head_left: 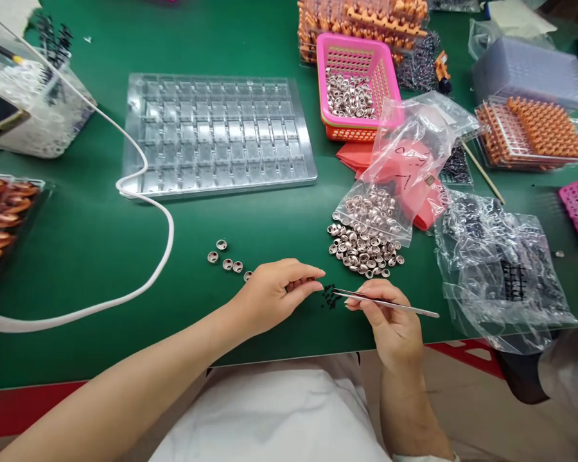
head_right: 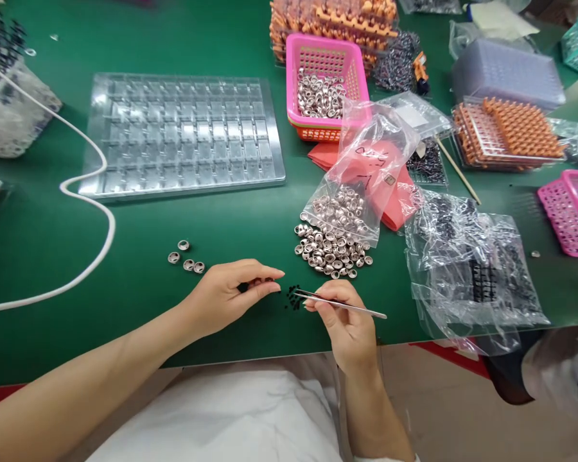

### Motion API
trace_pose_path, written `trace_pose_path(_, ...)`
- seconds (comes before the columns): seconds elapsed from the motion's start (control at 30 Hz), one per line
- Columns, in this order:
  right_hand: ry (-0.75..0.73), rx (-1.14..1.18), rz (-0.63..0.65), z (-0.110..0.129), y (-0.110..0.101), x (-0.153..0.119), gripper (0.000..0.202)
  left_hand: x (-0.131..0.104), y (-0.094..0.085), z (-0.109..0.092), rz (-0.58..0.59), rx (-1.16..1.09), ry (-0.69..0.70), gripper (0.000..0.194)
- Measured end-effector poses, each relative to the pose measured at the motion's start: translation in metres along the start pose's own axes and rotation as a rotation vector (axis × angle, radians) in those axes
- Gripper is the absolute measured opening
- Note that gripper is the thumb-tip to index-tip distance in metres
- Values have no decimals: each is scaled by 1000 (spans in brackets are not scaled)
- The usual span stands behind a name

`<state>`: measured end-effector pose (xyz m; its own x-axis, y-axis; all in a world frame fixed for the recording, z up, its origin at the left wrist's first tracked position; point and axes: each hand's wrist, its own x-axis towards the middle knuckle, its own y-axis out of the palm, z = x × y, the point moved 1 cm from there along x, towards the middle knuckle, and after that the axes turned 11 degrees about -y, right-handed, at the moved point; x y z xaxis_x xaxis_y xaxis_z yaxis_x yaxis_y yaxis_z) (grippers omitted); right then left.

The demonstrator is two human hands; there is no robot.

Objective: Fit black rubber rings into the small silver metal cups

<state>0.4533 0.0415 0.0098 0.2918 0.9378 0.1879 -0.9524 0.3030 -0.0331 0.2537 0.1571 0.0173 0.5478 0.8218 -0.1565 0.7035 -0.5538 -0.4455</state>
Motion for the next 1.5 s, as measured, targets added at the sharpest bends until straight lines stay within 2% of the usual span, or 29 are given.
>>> trace_pose_path(0.13,28,-129,-2,0,-3,-6,13,4,-4,2,94,-45,-97,23)
trace_pose_path(0.3,-120,-199,37,-1,-11,-14,20,2,-5,7,167,-68,-94,29)
trace_pose_path(0.43,-125,-247,39,-2,-13,-20,25,-1,-3,8,175,-46,-75,29)
trace_pose_path(0.57,-89,-340,-23,-3,-10,-26,21,0,-2,6,165,-29,-67,27)
trace_pose_path(0.83,-213,-410,24,-6,-6,-24,23,1,-2,2,108,-52,-98,21)
trace_pose_path(0.97,-208,-399,78,-4,-6,-24,26,1,-2,2,107,-44,-94,19)
trace_pose_path(1.2,-213,-355,22,-3,-9,-22,31,1,-1,2,102,-38,-69,20)
trace_pose_path(1.5,-227,-377,63,-6,-9,-21,32,0,0,3,93,-32,-43,20)
